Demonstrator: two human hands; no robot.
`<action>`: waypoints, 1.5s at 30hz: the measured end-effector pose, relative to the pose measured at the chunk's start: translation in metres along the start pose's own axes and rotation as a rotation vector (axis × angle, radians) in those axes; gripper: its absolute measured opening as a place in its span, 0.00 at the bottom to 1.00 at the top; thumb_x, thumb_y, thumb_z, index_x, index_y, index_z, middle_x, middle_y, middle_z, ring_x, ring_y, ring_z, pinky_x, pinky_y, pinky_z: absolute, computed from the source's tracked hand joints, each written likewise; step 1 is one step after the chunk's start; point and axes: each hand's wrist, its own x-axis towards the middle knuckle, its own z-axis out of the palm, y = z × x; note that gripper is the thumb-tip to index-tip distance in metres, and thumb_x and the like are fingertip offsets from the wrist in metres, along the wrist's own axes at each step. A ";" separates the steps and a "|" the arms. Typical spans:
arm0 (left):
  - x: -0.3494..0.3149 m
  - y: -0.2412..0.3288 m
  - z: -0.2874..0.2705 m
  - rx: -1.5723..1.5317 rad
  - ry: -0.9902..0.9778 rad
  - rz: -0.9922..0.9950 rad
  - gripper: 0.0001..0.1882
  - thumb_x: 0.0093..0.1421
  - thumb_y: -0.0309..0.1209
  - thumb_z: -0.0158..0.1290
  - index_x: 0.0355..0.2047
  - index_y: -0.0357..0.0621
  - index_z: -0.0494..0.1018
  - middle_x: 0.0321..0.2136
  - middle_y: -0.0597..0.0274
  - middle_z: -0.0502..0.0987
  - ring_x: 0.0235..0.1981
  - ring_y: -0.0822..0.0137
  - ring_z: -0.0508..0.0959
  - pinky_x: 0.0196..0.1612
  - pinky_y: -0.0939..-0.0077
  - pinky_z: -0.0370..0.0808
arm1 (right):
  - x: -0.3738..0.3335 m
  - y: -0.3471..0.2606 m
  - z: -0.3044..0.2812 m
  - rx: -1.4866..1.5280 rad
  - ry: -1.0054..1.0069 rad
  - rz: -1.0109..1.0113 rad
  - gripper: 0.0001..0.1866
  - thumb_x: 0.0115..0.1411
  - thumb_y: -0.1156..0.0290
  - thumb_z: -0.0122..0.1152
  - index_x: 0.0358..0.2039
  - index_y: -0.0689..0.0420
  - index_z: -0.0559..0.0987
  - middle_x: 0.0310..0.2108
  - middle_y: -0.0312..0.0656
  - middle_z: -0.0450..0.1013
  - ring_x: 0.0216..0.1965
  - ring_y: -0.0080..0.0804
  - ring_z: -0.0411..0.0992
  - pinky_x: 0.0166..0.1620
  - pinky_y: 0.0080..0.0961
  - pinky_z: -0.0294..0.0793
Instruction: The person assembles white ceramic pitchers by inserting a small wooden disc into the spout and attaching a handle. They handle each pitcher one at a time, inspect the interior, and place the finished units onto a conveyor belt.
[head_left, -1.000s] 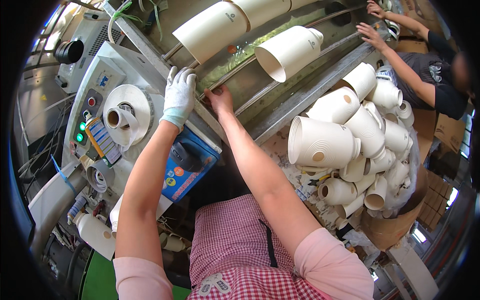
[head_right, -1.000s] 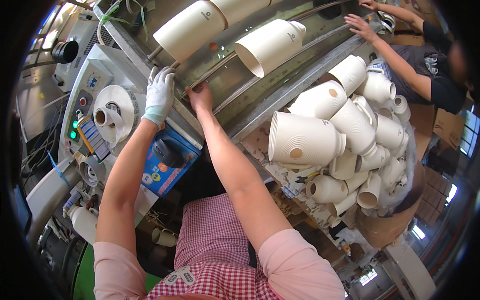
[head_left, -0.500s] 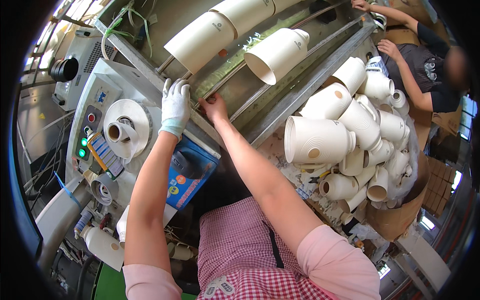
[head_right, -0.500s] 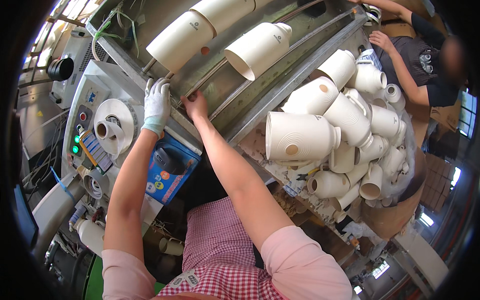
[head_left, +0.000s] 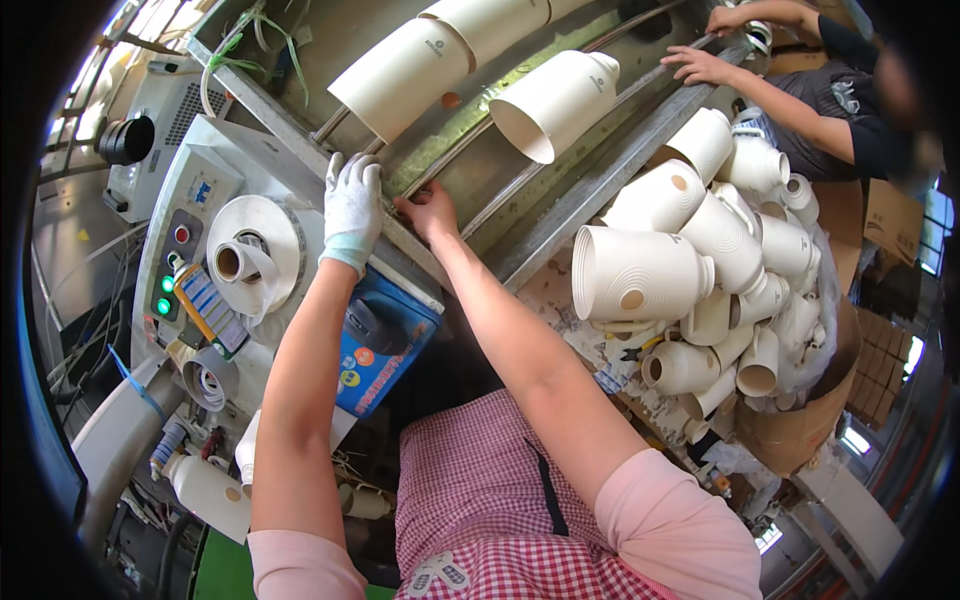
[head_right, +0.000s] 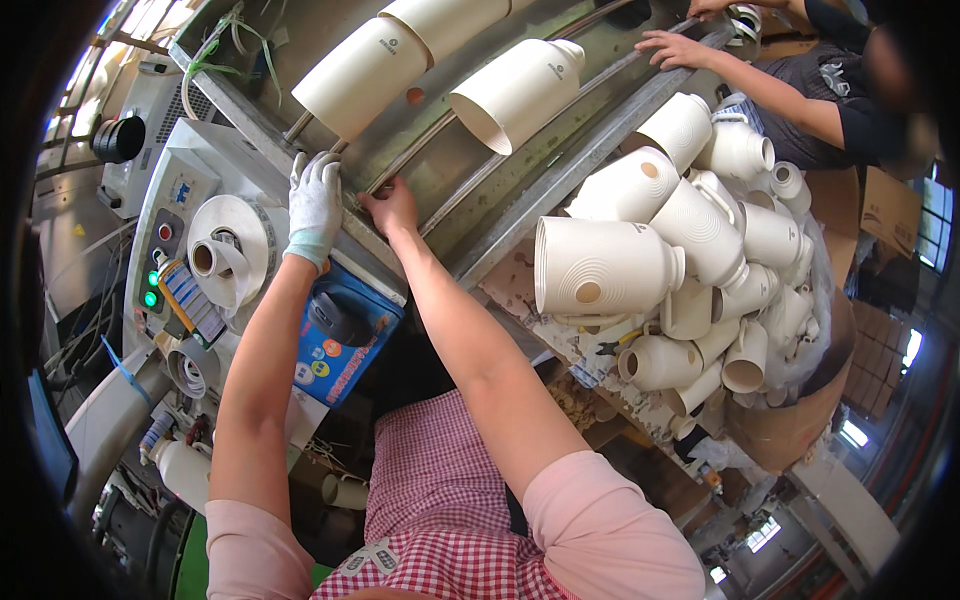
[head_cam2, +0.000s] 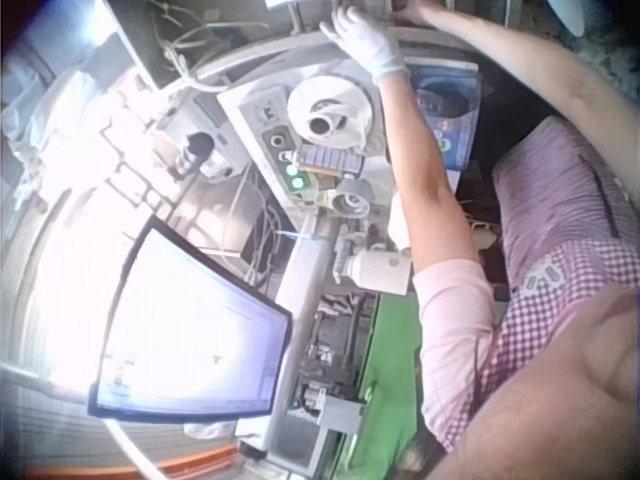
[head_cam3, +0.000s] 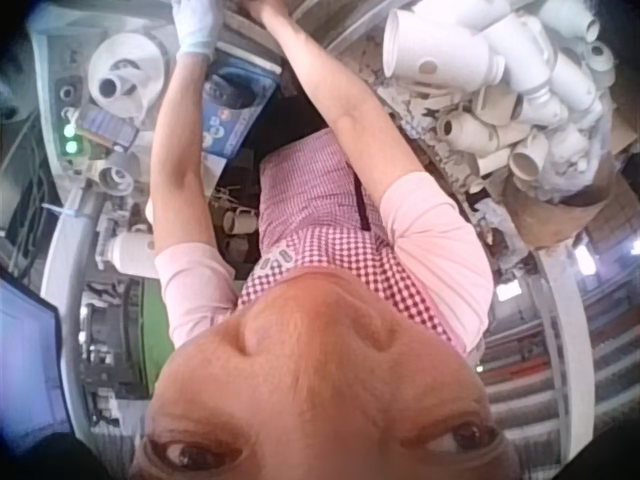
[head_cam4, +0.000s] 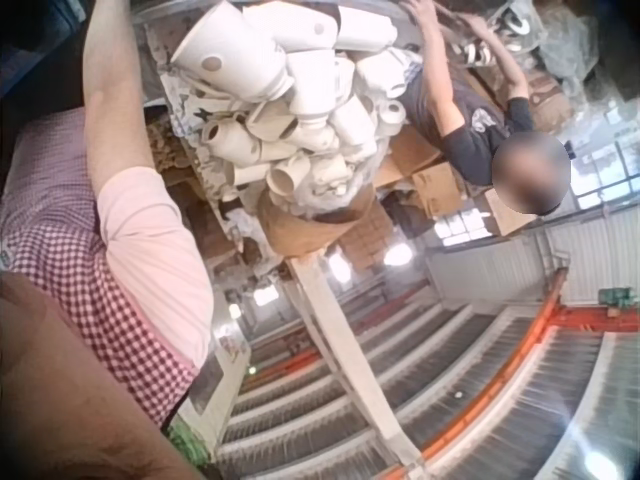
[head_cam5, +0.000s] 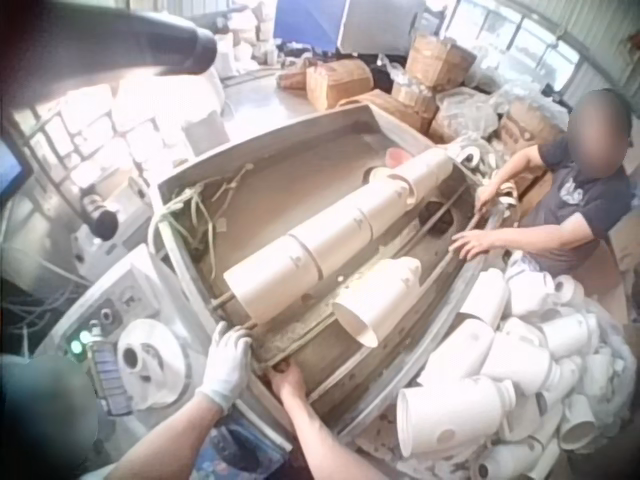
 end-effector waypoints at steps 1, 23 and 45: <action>0.000 0.000 0.000 -0.003 0.030 0.011 0.11 0.65 0.26 0.50 0.48 0.40 0.75 0.52 0.56 0.78 0.60 0.57 0.74 0.72 0.50 0.59 | 0.000 0.001 0.000 0.025 -0.011 -0.056 0.30 0.54 0.70 0.77 0.54 0.62 0.73 0.40 0.49 0.83 0.39 0.38 0.82 0.42 0.33 0.81; -0.002 -0.003 0.006 -0.033 0.046 0.014 0.13 0.61 0.26 0.51 0.46 0.41 0.75 0.51 0.55 0.78 0.61 0.56 0.73 0.72 0.49 0.58 | -0.003 -0.004 -0.003 0.026 -0.053 -0.052 0.25 0.54 0.68 0.76 0.51 0.63 0.78 0.42 0.48 0.84 0.42 0.38 0.83 0.47 0.33 0.80; -0.001 -0.002 0.005 -0.035 0.022 -0.005 0.12 0.61 0.27 0.50 0.45 0.43 0.75 0.51 0.56 0.78 0.61 0.55 0.73 0.72 0.50 0.58 | -0.004 -0.010 -0.004 -0.065 -0.040 0.036 0.22 0.54 0.66 0.76 0.47 0.61 0.82 0.40 0.47 0.85 0.41 0.37 0.83 0.46 0.33 0.79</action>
